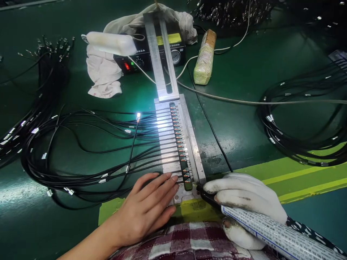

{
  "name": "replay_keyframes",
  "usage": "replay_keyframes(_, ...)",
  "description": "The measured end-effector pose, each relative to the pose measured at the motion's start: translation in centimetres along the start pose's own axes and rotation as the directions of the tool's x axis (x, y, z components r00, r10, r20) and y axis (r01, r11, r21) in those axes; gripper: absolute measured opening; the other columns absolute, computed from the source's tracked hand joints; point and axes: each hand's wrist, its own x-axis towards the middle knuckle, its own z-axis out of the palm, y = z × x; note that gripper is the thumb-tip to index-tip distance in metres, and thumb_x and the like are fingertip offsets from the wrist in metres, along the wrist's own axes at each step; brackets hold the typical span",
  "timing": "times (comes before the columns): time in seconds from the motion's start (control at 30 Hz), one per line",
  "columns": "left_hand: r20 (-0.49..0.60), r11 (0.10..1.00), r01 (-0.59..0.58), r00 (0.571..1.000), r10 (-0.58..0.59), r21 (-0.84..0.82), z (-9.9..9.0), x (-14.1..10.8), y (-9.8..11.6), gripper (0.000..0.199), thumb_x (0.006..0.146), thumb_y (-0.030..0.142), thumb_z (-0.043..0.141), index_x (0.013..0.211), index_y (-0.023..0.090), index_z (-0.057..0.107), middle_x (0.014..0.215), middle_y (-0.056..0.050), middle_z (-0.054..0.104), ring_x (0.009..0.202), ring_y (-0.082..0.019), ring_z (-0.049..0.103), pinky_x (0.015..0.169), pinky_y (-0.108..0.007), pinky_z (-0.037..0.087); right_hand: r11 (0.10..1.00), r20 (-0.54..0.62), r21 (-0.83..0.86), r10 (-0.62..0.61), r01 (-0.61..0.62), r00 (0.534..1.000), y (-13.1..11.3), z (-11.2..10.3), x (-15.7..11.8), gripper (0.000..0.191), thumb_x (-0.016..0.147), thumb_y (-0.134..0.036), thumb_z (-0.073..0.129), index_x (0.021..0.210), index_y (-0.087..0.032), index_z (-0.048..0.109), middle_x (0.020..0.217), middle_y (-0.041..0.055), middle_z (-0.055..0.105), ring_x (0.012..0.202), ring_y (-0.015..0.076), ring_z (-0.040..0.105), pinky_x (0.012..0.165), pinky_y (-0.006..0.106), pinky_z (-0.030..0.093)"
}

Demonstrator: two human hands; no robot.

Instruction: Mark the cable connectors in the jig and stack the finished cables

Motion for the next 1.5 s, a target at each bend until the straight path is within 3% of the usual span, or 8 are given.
replay_keyframes(1.5,0.004,1.000,-0.001,1.000,0.001,-0.018,-0.20,0.06,-0.01,0.032,0.090,0.013,0.061,0.121,0.004,0.062,0.124,-0.015,0.066,0.123,-0.027,0.053,0.103,-0.044,0.036,0.998,0.038,-0.066,0.003,0.000,0.999,0.06,-0.09,0.15,0.014,0.090,-0.028,0.046,0.094,-0.019,0.056,0.097,0.0074,0.074,0.082,0.0171,0.072,0.071,0.030,0.057)
